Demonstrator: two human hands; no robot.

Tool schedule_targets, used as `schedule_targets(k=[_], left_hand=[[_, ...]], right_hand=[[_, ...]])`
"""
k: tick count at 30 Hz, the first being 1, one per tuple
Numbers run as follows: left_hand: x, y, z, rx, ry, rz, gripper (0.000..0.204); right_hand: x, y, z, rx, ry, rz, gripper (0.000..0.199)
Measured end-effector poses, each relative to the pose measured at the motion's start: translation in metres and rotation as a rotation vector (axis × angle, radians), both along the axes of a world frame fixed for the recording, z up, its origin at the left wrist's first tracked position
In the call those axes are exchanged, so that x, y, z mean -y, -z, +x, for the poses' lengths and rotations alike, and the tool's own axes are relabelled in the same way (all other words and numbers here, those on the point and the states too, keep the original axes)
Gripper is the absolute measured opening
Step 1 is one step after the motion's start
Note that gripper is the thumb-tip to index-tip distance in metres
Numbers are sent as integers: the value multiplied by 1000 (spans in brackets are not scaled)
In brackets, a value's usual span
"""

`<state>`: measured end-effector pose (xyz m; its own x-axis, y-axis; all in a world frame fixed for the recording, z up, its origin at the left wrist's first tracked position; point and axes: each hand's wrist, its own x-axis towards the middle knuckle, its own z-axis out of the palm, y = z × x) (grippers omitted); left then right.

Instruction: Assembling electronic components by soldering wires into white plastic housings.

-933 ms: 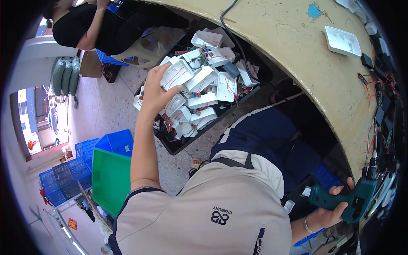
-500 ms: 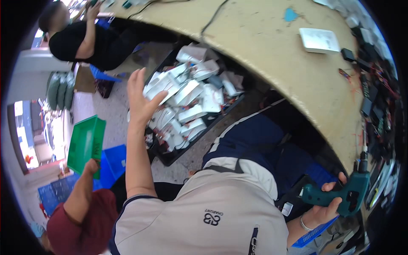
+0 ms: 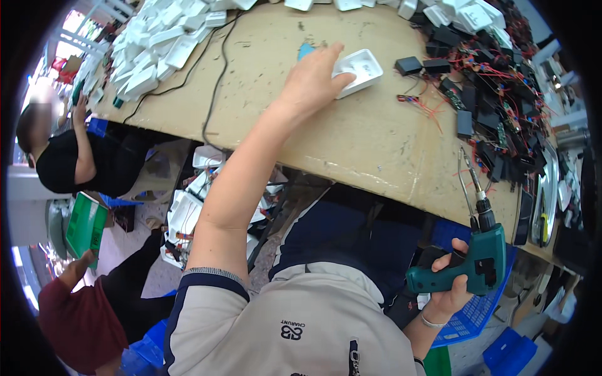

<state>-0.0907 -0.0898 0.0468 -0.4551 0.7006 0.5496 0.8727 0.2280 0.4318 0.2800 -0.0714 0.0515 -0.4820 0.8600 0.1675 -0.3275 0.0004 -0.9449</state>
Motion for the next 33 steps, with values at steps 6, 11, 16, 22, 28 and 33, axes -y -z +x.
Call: schedule_targets(k=[6,11,16,22,28,33], left_hand=[[-15,6,39,28,369,152,21],[-24,5,77,-27,534,163,22],[-24,0,76,64,589,125,24],[-31,-7,56,64,566,204,23],[-67,-35,36,-179,622,-2,14],[-104,-56,51,-503,784,-416,5]], right_hand=[[-4,3,5,11,27,-57,69],[-6,1,2,-20,36,-66,69],[-5,6,6,-35,26,-73,68],[-6,5,5,-33,34,-75,68],[-7,7,7,-18,67,-70,68],[-10,7,8,-10,93,-68,67]])
